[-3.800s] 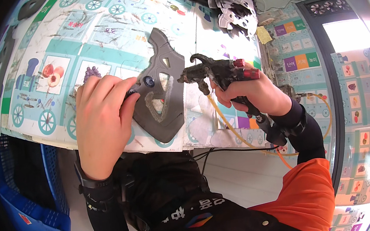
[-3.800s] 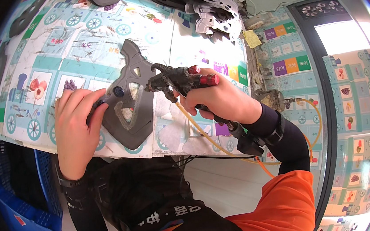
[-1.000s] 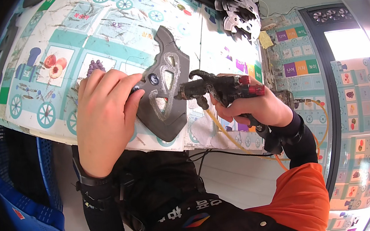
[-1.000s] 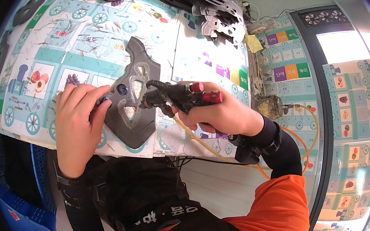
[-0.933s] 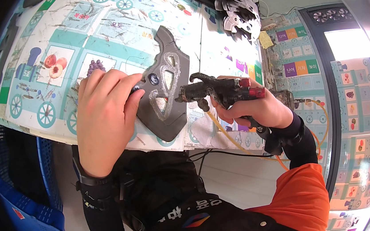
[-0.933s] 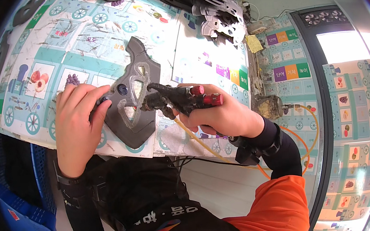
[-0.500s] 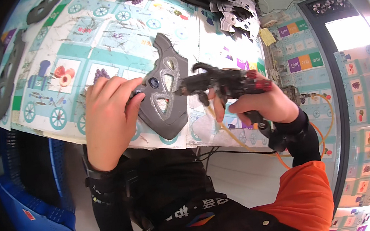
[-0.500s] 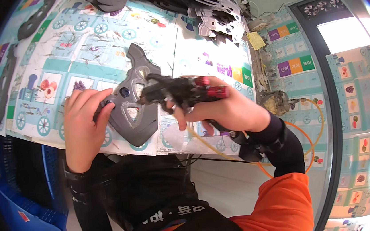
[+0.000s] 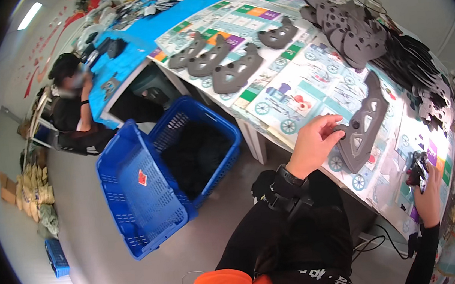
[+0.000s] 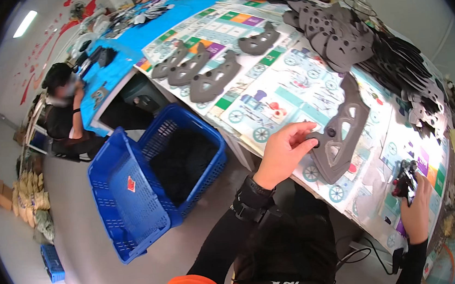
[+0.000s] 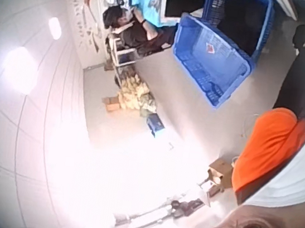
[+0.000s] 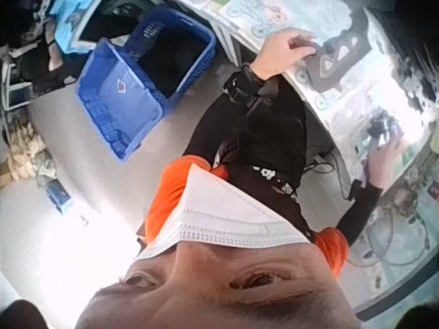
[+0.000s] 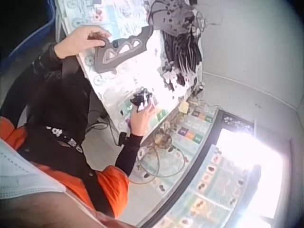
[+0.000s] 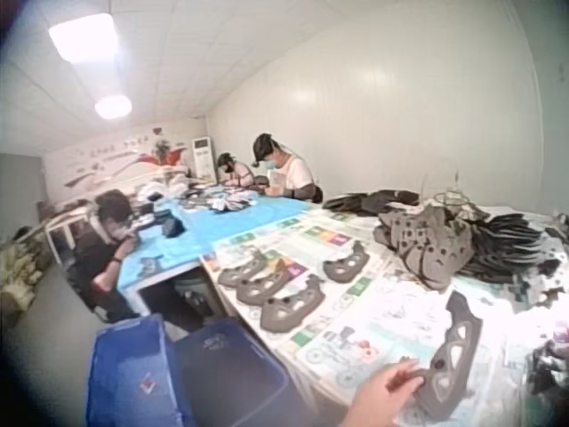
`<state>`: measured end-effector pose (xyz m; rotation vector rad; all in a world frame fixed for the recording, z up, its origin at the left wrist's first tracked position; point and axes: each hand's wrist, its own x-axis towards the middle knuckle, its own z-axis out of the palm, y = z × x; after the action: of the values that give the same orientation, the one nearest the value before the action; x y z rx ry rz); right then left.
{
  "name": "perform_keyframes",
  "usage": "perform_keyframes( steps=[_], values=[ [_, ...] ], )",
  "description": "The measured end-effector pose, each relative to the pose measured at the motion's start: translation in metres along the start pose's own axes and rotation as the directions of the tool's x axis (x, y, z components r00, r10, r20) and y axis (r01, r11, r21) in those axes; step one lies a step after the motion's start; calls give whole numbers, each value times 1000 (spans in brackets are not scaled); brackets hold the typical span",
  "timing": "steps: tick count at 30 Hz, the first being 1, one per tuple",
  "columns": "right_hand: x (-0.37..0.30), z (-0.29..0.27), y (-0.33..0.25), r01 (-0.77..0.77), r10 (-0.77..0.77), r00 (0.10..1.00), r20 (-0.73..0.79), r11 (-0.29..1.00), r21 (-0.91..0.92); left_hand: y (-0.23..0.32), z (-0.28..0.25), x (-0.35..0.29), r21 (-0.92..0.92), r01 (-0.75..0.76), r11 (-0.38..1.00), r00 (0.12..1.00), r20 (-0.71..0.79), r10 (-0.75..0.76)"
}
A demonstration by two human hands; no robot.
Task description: The person uses a specialized tool to punch or apply pressure to specific points on dark grey shoe upper components. The person picks up individual components from a stack, places them on the work surface, uses the tool on them, and then moves them to a collection area.
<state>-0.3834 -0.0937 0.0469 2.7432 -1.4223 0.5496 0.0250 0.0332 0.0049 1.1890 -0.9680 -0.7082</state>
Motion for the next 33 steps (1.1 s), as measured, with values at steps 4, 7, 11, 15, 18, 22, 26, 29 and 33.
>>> perform_keyframes(
  steps=[4,7,11,15,18,22,26,29,33],
  values=[
    [-29,1,-49,-102,128,976,-174,983,153,28,-52,-26,-165,171,971,983,-39,-180],
    [-51,12,-81,-68,109,960,-258,984,165,35,-92,-53,-282,211,936,953,-156,-262],
    [-69,29,-92,-54,117,951,-285,974,221,24,-158,-87,-367,37,930,875,-437,-207],
    [-72,41,-89,-63,133,951,-280,967,249,11,-248,-124,-352,-172,920,751,-651,-109],
    [-71,47,-90,-85,158,949,-274,962,259,-4,-311,-131,-328,-188,926,668,-734,-124],
    [-68,57,-87,-88,150,949,-276,970,228,-26,-406,-100,-330,-210,920,679,-726,-106],
    [-64,54,-96,-87,132,948,-290,983,163,-52,-514,-17,-253,-305,918,662,-749,14],
    [-44,38,-124,48,-40,953,-300,999,18,-38,-637,60,-127,-385,914,536,-837,110],
    [-76,37,-85,-70,123,929,-348,984,161,35,-760,149,867,330,374,634,-497,593]
  ],
)
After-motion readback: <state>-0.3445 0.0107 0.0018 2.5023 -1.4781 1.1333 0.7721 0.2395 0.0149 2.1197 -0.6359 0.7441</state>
